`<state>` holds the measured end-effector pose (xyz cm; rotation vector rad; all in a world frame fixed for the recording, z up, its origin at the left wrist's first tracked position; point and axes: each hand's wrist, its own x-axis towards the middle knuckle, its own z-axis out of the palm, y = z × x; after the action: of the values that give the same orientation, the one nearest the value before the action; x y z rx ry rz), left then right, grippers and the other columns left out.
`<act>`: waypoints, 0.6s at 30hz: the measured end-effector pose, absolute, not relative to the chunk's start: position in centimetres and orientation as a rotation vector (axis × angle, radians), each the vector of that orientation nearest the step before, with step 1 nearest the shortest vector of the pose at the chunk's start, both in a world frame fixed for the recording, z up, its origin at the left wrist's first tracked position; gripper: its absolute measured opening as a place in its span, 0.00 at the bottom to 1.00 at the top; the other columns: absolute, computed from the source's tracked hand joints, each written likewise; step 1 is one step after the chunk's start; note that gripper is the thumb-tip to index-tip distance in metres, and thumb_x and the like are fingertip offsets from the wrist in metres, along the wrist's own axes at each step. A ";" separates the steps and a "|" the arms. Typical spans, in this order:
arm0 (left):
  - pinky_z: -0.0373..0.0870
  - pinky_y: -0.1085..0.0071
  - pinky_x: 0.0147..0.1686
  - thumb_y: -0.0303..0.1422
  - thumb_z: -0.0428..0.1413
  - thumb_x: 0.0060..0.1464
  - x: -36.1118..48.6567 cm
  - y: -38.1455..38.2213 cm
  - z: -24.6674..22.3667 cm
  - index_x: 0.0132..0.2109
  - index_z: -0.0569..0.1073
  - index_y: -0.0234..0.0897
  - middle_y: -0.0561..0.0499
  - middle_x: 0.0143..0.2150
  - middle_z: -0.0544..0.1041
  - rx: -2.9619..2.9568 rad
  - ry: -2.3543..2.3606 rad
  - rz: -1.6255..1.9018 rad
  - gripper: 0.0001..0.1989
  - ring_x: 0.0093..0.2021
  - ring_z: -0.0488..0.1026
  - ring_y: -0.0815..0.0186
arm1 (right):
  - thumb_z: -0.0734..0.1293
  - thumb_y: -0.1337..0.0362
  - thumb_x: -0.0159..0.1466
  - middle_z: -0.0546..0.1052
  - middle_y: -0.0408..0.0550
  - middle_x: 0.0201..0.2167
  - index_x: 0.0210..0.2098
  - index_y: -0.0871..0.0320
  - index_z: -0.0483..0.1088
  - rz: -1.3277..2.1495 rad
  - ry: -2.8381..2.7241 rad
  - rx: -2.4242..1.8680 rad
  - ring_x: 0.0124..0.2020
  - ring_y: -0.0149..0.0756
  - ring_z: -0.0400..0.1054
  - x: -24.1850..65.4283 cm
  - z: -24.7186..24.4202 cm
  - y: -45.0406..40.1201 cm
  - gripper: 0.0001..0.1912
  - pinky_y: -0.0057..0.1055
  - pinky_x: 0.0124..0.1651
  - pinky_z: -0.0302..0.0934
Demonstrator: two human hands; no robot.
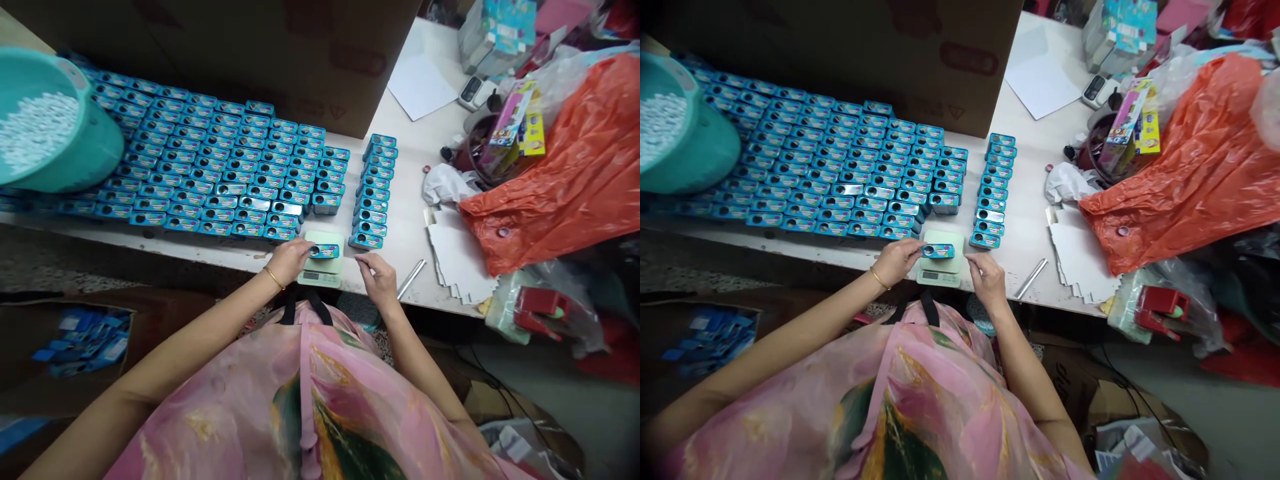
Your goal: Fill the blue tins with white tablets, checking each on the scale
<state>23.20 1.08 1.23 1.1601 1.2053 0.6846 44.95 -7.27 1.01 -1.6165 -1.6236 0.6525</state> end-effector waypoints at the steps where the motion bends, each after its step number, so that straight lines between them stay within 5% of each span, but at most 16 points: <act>1: 0.53 0.68 0.53 0.21 0.59 0.39 22.7 1.2 1.5 0.32 0.78 0.41 0.48 0.36 0.74 1.178 1.230 0.694 0.12 0.48 0.64 0.58 | 0.58 0.67 0.62 0.74 0.47 0.35 0.39 0.56 0.71 0.646 -1.621 -1.616 0.38 0.33 0.68 45.1 1.0 -7.1 0.11 0.33 0.42 0.62; 10: 0.67 0.73 0.34 0.34 0.57 0.44 11.8 1.2 0.8 0.40 0.76 0.37 0.51 0.31 0.76 1.371 1.707 0.717 0.13 0.30 0.72 0.67 | 0.59 0.66 0.61 0.74 0.47 0.36 0.39 0.55 0.70 0.540 -1.585 -1.637 0.38 0.33 0.67 46.4 1.1 -5.8 0.10 0.33 0.43 0.62; 14: 0.70 0.71 0.33 0.39 0.56 0.45 8.7 -0.3 -0.5 0.42 0.74 0.35 0.50 0.28 0.76 1.377 1.797 0.651 0.18 0.30 0.74 0.65 | 0.60 0.64 0.61 0.72 0.48 0.40 0.43 0.55 0.68 0.556 -1.627 -1.627 0.41 0.34 0.66 45.9 0.6 -5.2 0.12 0.33 0.42 0.63; 18: 0.72 0.68 0.33 0.42 0.55 0.45 8.1 -1.8 -1.6 0.43 0.74 0.35 0.49 0.28 0.76 1.333 1.793 0.637 0.20 0.30 0.74 0.64 | 0.63 0.62 0.58 0.68 0.51 0.47 0.49 0.55 0.64 0.541 -1.805 -1.618 0.50 0.38 0.60 44.8 0.2 -4.3 0.19 0.38 0.50 0.57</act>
<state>8.09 -1.75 -1.55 1.3331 1.7935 0.6373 44.77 -4.32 0.21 -1.6179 -1.8048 0.5414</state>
